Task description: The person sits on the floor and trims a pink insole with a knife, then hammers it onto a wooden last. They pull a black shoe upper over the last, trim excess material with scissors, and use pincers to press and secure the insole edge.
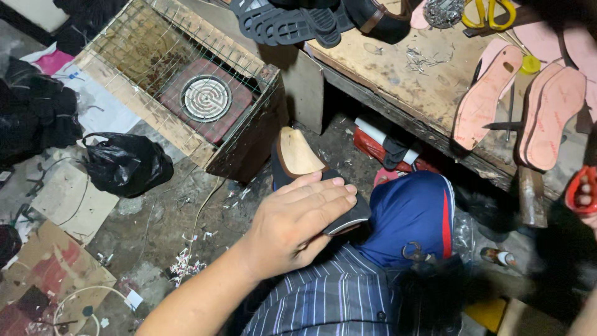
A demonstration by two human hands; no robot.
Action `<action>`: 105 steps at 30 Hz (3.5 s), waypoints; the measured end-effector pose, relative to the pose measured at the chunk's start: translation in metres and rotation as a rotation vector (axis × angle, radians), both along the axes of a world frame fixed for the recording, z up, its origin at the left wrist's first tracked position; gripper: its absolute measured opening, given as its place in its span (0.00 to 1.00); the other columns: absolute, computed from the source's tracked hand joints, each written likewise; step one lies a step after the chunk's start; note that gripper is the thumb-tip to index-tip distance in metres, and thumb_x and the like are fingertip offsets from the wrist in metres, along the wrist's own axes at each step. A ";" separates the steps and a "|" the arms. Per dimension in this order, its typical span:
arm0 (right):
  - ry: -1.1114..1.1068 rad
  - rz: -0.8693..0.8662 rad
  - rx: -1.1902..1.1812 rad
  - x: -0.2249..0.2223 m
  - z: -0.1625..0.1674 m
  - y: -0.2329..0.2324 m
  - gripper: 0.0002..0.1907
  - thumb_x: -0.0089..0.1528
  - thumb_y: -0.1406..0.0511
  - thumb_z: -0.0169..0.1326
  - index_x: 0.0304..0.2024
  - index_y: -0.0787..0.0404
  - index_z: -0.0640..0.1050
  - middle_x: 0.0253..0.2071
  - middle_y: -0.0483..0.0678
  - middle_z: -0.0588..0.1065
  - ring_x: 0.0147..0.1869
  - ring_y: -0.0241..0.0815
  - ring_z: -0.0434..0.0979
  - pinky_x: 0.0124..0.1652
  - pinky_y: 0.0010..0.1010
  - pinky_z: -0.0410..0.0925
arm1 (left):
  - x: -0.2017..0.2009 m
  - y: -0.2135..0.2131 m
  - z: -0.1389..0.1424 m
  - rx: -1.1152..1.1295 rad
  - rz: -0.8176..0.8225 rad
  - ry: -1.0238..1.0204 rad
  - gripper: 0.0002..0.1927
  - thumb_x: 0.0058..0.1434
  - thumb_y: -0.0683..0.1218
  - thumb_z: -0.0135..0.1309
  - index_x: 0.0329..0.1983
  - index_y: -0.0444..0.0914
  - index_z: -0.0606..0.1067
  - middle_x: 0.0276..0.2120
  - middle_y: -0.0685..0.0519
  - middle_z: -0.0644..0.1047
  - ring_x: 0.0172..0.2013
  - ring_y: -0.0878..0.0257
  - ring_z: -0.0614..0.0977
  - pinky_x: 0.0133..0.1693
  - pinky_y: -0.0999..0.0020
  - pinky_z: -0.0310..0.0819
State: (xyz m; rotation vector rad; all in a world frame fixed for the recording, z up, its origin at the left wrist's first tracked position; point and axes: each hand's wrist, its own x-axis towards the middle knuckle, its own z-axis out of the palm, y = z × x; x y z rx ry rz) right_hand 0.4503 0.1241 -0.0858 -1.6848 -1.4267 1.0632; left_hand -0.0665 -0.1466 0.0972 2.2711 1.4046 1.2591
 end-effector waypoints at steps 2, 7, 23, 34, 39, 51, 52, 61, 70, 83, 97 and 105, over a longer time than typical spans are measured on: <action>0.268 0.048 -0.028 0.000 0.002 -0.020 0.18 0.65 0.60 0.61 0.46 0.71 0.76 0.43 0.57 0.78 0.49 0.51 0.81 0.54 0.45 0.74 | -0.003 0.001 0.005 0.005 0.018 0.049 0.27 0.51 0.40 0.61 0.57 0.35 0.74 0.55 0.45 0.80 0.57 0.48 0.82 0.62 0.51 0.74; 0.469 0.568 -0.027 -0.044 0.027 -0.071 0.15 0.63 0.66 0.63 0.40 0.74 0.74 0.38 0.60 0.77 0.46 0.52 0.82 0.55 0.48 0.75 | -0.006 0.011 0.019 -0.209 0.053 -0.149 0.23 0.56 0.42 0.62 0.56 0.36 0.76 0.46 0.49 0.84 0.47 0.55 0.85 0.52 0.62 0.78; 0.684 0.630 -0.170 -0.263 0.121 -0.193 0.23 0.60 0.75 0.54 0.57 0.68 0.66 0.56 0.62 0.76 0.59 0.51 0.80 0.54 0.44 0.75 | 0.038 0.004 -0.019 -0.007 0.288 -0.062 0.23 0.58 0.39 0.60 0.58 0.32 0.74 0.52 0.40 0.80 0.55 0.44 0.83 0.60 0.53 0.76; 0.605 0.496 -0.124 -0.286 0.113 -0.195 0.26 0.56 0.77 0.60 0.53 0.66 0.64 0.50 0.62 0.78 0.53 0.48 0.82 0.56 0.39 0.74 | 0.059 -0.001 -0.059 -0.024 0.357 -0.034 0.31 0.56 0.39 0.61 0.63 0.27 0.69 0.61 0.36 0.74 0.62 0.43 0.78 0.64 0.49 0.68; 0.593 0.447 -0.090 -0.284 0.103 -0.190 0.31 0.52 0.78 0.64 0.53 0.66 0.64 0.49 0.57 0.77 0.48 0.42 0.80 0.50 0.35 0.75 | 0.068 -0.001 -0.058 -0.063 0.320 0.006 0.34 0.59 0.43 0.57 0.66 0.23 0.65 0.65 0.29 0.69 0.65 0.37 0.73 0.67 0.47 0.63; 0.435 0.402 0.045 -0.276 0.084 -0.175 0.28 0.54 0.79 0.60 0.53 0.67 0.64 0.48 0.53 0.75 0.50 0.37 0.76 0.52 0.30 0.72 | 0.043 0.017 -0.028 -0.492 0.157 -0.128 0.40 0.54 0.48 0.57 0.70 0.32 0.64 0.59 0.37 0.75 0.57 0.44 0.78 0.59 0.52 0.69; 0.421 0.413 0.057 -0.274 0.087 -0.175 0.27 0.54 0.79 0.59 0.53 0.67 0.64 0.48 0.53 0.75 0.50 0.37 0.75 0.53 0.30 0.71 | 0.037 0.024 -0.027 -0.312 0.176 -0.069 0.42 0.51 0.50 0.62 0.68 0.31 0.64 0.57 0.36 0.75 0.56 0.44 0.78 0.57 0.50 0.67; 0.569 0.650 0.069 -0.261 0.113 -0.163 0.31 0.55 0.77 0.62 0.58 0.67 0.65 0.58 0.56 0.75 0.59 0.42 0.79 0.60 0.36 0.71 | 0.002 0.071 -0.040 -0.719 -0.295 -0.530 0.18 0.55 0.45 0.67 0.46 0.33 0.80 0.38 0.51 0.83 0.40 0.67 0.83 0.44 0.70 0.78; 0.668 0.853 -0.262 -0.224 0.096 -0.187 0.31 0.58 0.67 0.52 0.64 0.67 0.65 0.50 0.53 0.73 0.56 0.44 0.75 0.59 0.36 0.66 | -0.008 0.066 -0.021 -0.897 -0.208 -1.061 0.10 0.58 0.42 0.64 0.41 0.34 0.81 0.35 0.53 0.83 0.35 0.68 0.83 0.42 0.70 0.78; 0.647 0.695 -0.368 -0.219 0.074 -0.202 0.20 0.63 0.64 0.54 0.55 0.69 0.71 0.40 0.49 0.74 0.43 0.39 0.76 0.47 0.33 0.71 | 0.007 0.054 -0.020 -0.897 -0.261 -1.044 0.11 0.59 0.42 0.64 0.42 0.33 0.80 0.36 0.53 0.83 0.36 0.68 0.83 0.43 0.70 0.79; 0.804 0.712 -0.336 -0.218 0.083 -0.204 0.34 0.63 0.50 0.58 0.57 0.72 0.73 0.29 0.47 0.71 0.30 0.37 0.70 0.32 0.27 0.67 | 0.006 0.054 -0.017 -0.908 -0.359 -1.091 0.12 0.60 0.41 0.63 0.45 0.32 0.80 0.38 0.52 0.83 0.39 0.67 0.83 0.46 0.69 0.79; 0.597 0.754 -0.392 -0.197 0.083 -0.189 0.28 0.60 0.60 0.60 0.56 0.73 0.74 0.30 0.46 0.71 0.30 0.34 0.68 0.32 0.25 0.65 | 0.002 0.055 -0.015 -0.965 -0.337 -1.027 0.11 0.59 0.40 0.64 0.44 0.32 0.79 0.37 0.53 0.82 0.38 0.68 0.82 0.44 0.70 0.78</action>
